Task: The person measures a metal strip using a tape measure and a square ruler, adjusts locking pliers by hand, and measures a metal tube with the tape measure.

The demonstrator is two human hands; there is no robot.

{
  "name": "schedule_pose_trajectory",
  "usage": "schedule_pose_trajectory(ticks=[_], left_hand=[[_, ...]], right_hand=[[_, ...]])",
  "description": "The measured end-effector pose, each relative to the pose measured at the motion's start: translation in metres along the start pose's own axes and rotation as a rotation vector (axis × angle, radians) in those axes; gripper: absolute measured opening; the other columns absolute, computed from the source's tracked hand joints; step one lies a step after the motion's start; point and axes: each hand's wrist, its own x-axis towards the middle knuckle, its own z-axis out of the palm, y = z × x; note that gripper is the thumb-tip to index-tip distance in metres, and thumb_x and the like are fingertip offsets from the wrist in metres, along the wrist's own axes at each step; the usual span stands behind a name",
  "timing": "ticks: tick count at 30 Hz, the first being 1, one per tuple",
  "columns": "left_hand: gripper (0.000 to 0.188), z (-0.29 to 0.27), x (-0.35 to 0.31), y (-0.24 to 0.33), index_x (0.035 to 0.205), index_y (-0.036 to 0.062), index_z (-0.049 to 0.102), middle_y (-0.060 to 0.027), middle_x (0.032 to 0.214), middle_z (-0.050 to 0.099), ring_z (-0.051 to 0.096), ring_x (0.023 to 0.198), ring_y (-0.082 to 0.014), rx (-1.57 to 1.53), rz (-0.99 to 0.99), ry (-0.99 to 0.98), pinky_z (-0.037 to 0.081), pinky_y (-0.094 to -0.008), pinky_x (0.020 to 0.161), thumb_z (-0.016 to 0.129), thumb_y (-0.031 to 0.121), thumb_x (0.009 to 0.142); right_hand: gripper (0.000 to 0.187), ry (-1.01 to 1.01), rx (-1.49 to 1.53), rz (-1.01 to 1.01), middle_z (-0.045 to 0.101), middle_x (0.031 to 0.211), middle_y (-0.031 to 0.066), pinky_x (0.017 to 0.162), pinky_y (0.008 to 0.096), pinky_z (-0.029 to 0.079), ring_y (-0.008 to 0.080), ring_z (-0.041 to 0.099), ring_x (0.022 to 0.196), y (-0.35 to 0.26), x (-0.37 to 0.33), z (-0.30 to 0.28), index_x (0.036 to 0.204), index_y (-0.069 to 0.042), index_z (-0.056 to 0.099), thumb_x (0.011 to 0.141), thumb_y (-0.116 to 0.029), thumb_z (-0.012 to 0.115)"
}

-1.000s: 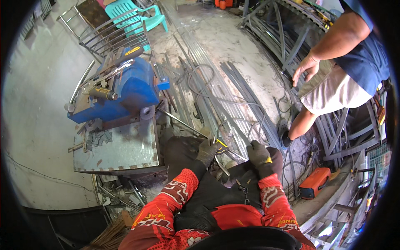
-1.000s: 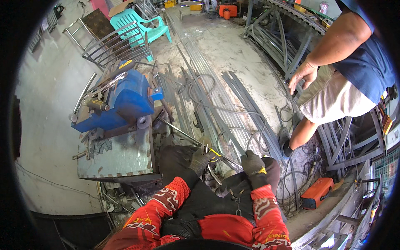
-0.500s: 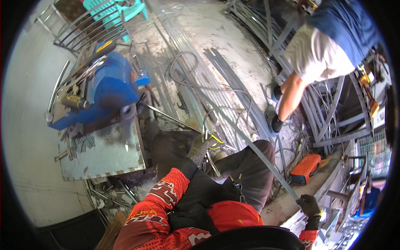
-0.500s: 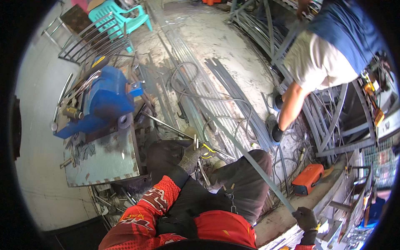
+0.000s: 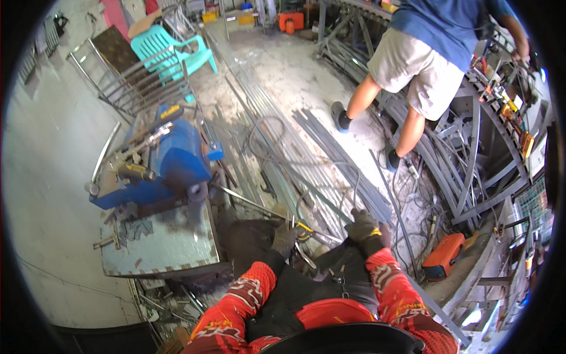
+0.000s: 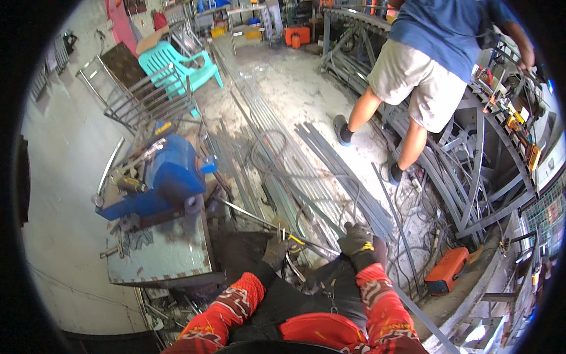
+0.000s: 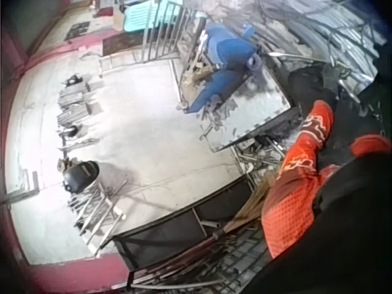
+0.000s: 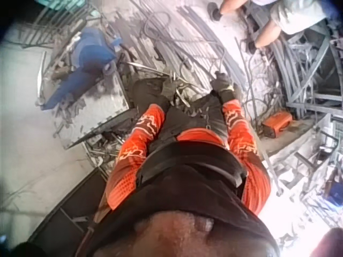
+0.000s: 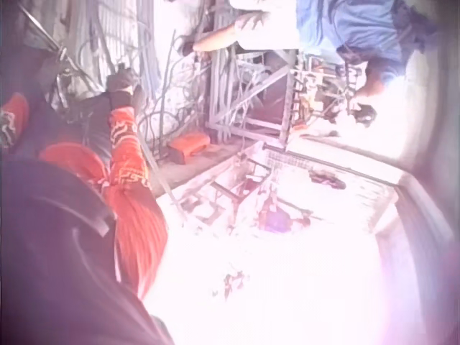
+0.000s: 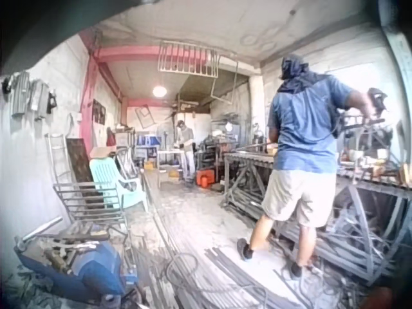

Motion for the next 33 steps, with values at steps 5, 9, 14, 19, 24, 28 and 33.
schedule_pose_trajectory(ticks=[5,9,14,19,24,28,33], left_hand=[[0.018,0.006,-0.003,-0.006,0.099,0.0003,0.068,-0.0069,0.087,0.067,0.062,0.073,-0.0146,-0.056,0.025,0.179,0.052,-0.0320,0.064,0.071,0.013,0.088],[0.023,0.004,-0.003,-0.007,0.110,-0.0018,0.067,-0.0093,0.098,0.070,0.069,0.084,-0.0206,-0.186,-0.051,0.083,0.058,-0.0356,0.075,0.068,0.008,0.090],[0.021,0.016,-0.007,0.014,0.105,-0.0013,0.065,-0.0130,0.098,0.070,0.070,0.081,-0.0241,-0.289,-0.140,-0.101,0.061,-0.0379,0.073,0.066,0.016,0.093],[0.024,0.042,-0.017,0.057,0.106,-0.0010,0.065,-0.0151,0.101,0.072,0.070,0.082,-0.0202,-0.518,-0.165,-0.185,0.060,-0.0290,0.072,0.064,0.020,0.094],[0.034,0.067,-0.006,0.065,0.121,0.0045,0.058,-0.0130,0.113,0.069,0.071,0.091,-0.0230,-0.496,-0.226,-0.219,0.063,-0.0373,0.076,0.066,0.029,0.098],[0.040,0.058,0.005,0.057,0.125,0.0069,0.059,-0.0113,0.114,0.070,0.070,0.097,-0.0215,-0.484,-0.324,-0.299,0.064,-0.0393,0.076,0.069,0.034,0.096],[0.043,0.092,0.003,0.050,0.125,0.0069,0.061,-0.0108,0.118,0.069,0.070,0.098,-0.0212,-0.514,-0.350,-0.408,0.063,-0.0370,0.077,0.070,0.035,0.095]], right_hand=[[0.042,-0.131,-0.018,0.050,0.072,0.112,0.0182,0.090,0.0509,0.053,0.0376,0.070,0.106,0.006,0.035,0.048,0.122,-0.013,0.062,0.084,-0.032,0.061],[0.035,-0.059,0.117,0.049,0.073,0.101,0.0193,0.086,0.0508,0.054,0.0393,0.070,0.098,0.019,0.012,0.019,0.111,-0.011,0.067,0.084,-0.033,0.064],[0.035,0.286,0.152,-0.213,0.074,0.094,0.0150,0.082,0.0499,0.055,0.0389,0.071,0.093,0.057,-0.076,-0.034,0.108,-0.014,0.072,0.083,-0.037,0.068],[0.034,0.051,0.535,0.198,0.072,0.082,0.0149,0.073,0.0439,0.056,0.0349,0.071,0.079,0.072,-0.174,-0.108,0.102,-0.016,0.076,0.088,-0.046,0.068],[0.029,0.165,0.408,0.212,0.068,0.075,0.0159,0.064,0.0482,0.053,0.0385,0.067,0.072,0.114,-0.262,-0.107,0.088,-0.013,0.075,0.083,-0.041,0.072],[0.031,0.307,0.304,0.157,0.069,0.079,0.0167,0.064,0.0510,0.053,0.0406,0.067,0.074,0.128,-0.295,-0.090,0.094,-0.010,0.074,0.081,-0.038,0.074],[0.034,0.397,0.352,0.207,0.067,0.075,0.0172,0.065,0.0504,0.052,0.0412,0.066,0.073,0.163,-0.338,-0.052,0.097,-0.010,0.073,0.080,-0.040,0.076]])
